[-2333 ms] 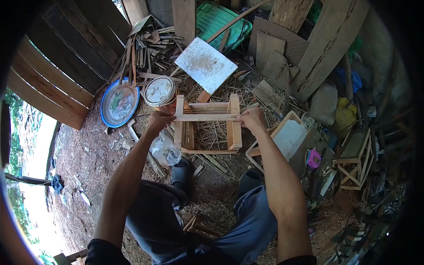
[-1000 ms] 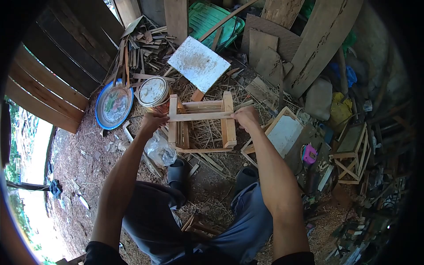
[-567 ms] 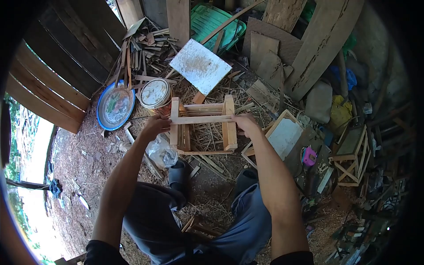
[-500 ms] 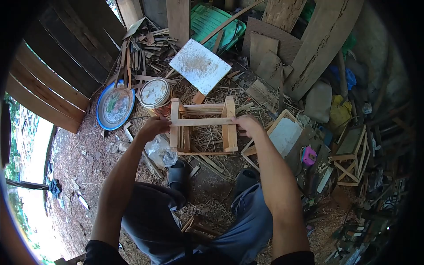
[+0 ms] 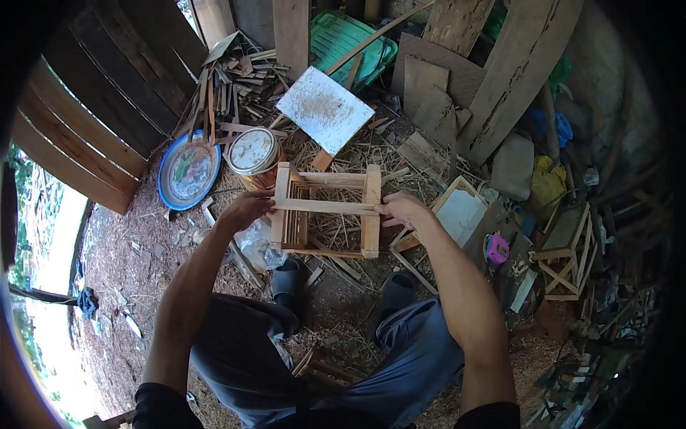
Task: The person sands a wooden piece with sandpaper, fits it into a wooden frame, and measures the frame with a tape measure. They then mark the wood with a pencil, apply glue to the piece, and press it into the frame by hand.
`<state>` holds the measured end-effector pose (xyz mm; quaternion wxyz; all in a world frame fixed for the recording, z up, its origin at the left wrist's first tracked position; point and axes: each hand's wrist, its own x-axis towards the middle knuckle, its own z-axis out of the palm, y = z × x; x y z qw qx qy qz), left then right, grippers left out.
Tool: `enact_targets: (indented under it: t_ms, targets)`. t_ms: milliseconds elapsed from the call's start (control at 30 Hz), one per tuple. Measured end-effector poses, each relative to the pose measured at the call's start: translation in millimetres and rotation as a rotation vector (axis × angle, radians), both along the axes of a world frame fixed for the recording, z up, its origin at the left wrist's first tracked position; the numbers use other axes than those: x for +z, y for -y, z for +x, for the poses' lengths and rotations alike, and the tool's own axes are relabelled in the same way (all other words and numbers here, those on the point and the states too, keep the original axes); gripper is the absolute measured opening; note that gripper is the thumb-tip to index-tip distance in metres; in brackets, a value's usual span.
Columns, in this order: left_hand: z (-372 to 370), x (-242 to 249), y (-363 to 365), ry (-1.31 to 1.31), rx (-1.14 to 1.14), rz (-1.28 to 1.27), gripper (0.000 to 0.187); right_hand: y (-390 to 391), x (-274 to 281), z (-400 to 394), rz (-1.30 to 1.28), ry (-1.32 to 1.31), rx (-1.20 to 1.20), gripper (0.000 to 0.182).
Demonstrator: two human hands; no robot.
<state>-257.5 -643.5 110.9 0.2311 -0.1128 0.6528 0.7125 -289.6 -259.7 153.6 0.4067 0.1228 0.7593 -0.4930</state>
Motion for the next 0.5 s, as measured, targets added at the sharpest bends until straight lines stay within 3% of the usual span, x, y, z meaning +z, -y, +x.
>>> enact_targets:
  t_ms: [67,167,267,500]
  targets:
    - [-3,7,5,-0.023,0.054,0.007,0.035,12,-1,-1,0.095,-0.097,-0.047,0.042]
    - [-9,7,9,-0.055,0.147,0.036,0.038,14,-30,-11,-0.063,-0.2,-0.109,0.039]
    - [-2,9,7,-0.053,0.177,0.002,0.038,23,-23,4,-0.187,-0.213,-0.078,0.038]
    - [2,-3,-4,-0.038,0.137,-0.163,0.033,26,-49,-9,0.001,-0.254,-0.09,0.03]
